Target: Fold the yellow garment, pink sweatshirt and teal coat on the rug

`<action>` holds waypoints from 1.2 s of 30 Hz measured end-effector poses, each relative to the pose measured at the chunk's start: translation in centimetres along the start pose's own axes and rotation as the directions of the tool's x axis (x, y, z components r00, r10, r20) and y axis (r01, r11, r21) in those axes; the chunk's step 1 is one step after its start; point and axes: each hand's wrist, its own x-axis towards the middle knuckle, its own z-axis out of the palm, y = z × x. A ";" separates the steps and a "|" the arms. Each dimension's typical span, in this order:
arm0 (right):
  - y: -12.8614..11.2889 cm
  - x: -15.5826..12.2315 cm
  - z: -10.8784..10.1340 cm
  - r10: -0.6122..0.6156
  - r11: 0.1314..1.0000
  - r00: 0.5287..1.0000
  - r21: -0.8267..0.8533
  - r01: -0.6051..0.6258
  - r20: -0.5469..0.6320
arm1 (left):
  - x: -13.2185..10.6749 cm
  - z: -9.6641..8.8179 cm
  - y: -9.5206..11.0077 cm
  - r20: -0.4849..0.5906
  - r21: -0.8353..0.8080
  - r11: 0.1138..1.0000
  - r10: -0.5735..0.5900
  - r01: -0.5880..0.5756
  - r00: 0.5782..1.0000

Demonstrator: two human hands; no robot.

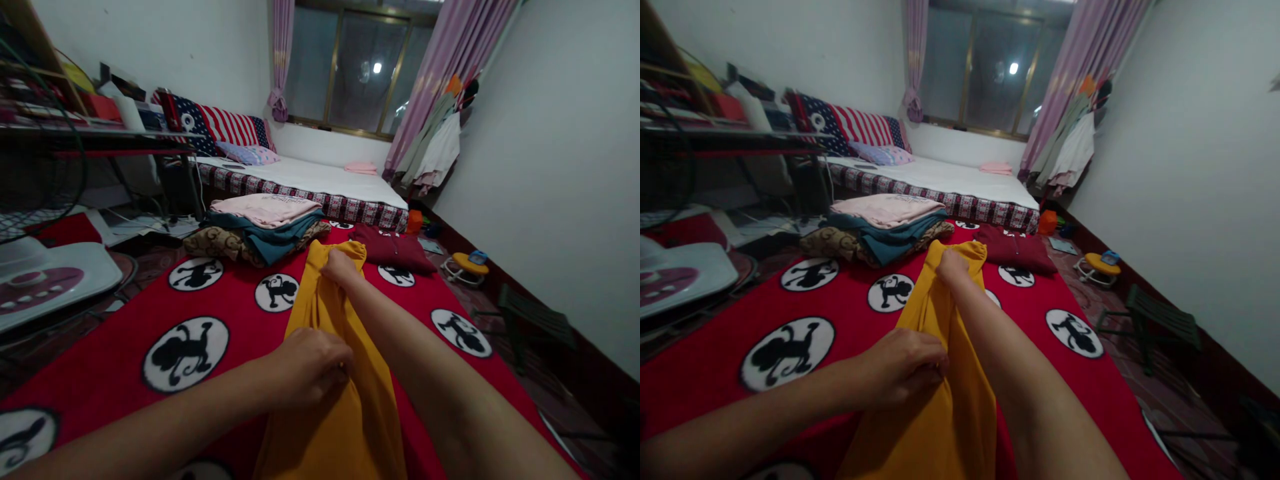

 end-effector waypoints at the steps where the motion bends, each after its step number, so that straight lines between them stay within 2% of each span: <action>1: 0.3 0.2 0.0 0.035 0.994 0.999 0.103 -0.033 -0.015 | 0.1 -0.1 0.2 -0.008 -0.002 1.000 0.008 -0.008 1.000; 4: 2.1 0.2 -0.6 0.168 0.905 0.982 0.407 -0.121 -0.081 | 0.3 0.3 0.9 -0.016 -0.017 0.999 0.042 -0.042 0.999; 7: 4.6 -1.2 -1.4 0.310 0.737 0.947 0.650 -0.185 -0.081 | 0.6 1.2 1.0 -0.023 -0.048 0.997 0.053 -0.055 0.998; 10: 6.9 -3.5 -1.9 0.373 0.570 0.928 0.793 -0.215 -0.016 | 1.0 2.1 -0.1 -0.161 -0.120 0.993 -0.005 -0.014 0.987; 12: 7.9 -5.0 -2.1 0.360 0.454 0.932 0.863 -0.222 0.050 | 1.5 2.2 -1.8 -0.329 -0.149 0.989 -0.074 0.026 0.941; 14: 8.5 -6.2 -2.3 0.284 0.324 0.946 0.914 -0.245 0.153 | 1.9 2.0 -4.1 -0.476 -0.133 0.986 -0.152 0.100 0.866; 16: 8.6 -7.4 -2.6 0.174 0.261 0.958 0.927 -0.270 0.229 | 2.2 1.8 -6.6 -0.551 -0.100 0.977 -0.214 0.191 0.807; 18: 8.3 -8.7 -3.0 0.077 0.316 0.964 0.911 -0.265 0.254 | 2.3 1.9 -8.7 -0.559 -0.084 0.965 -0.251 0.247 0.790; 21: 7.6 -11.3 -3.6 -0.067 0.440 0.948 0.862 -0.252 0.311 | 2.1 2.5 -10.6 -0.525 -0.079 0.964 -0.258 0.256 0.811; 25: 6.8 -15.1 -4.2 -0.221 0.595 0.882 0.774 -0.217 0.417 | 2.0 3.1 -11.3 -0.513 -0.060 0.967 -0.244 0.249 0.823; 27: 6.7 -16.7 -4.4 -0.254 0.629 0.847 0.745 -0.222 0.467 | 2.0 3.0 -11.2 -0.516 -0.042 0.968 -0.234 0.249 0.824; 29: 6.7 -17.9 -4.8 -0.236 0.620 0.819 0.730 -0.288 0.524 | 2.0 2.7 -10.7 -0.526 0.009 0.968 -0.210 0.252 0.824; 31: 7.0 -18.6 -5.3 -0.172 0.570 0.815 0.731 -0.375 0.553 | 2.2 2.3 -9.8 -0.537 0.085 0.963 -0.174 0.258 0.826; 34: 7.6 -19.3 -5.9 -0.076 0.455 0.852 0.779 -0.432 0.517 | 2.9 1.9 -8.2 -0.508 0.143 0.965 -0.117 0.218 0.853; 36: 8.0 -19.7 -6.1 -0.054 0.447 0.870 0.791 -0.417 0.489 | 3.5 1.8 -7.4 -0.447 0.133 0.977 -0.090 0.165 0.890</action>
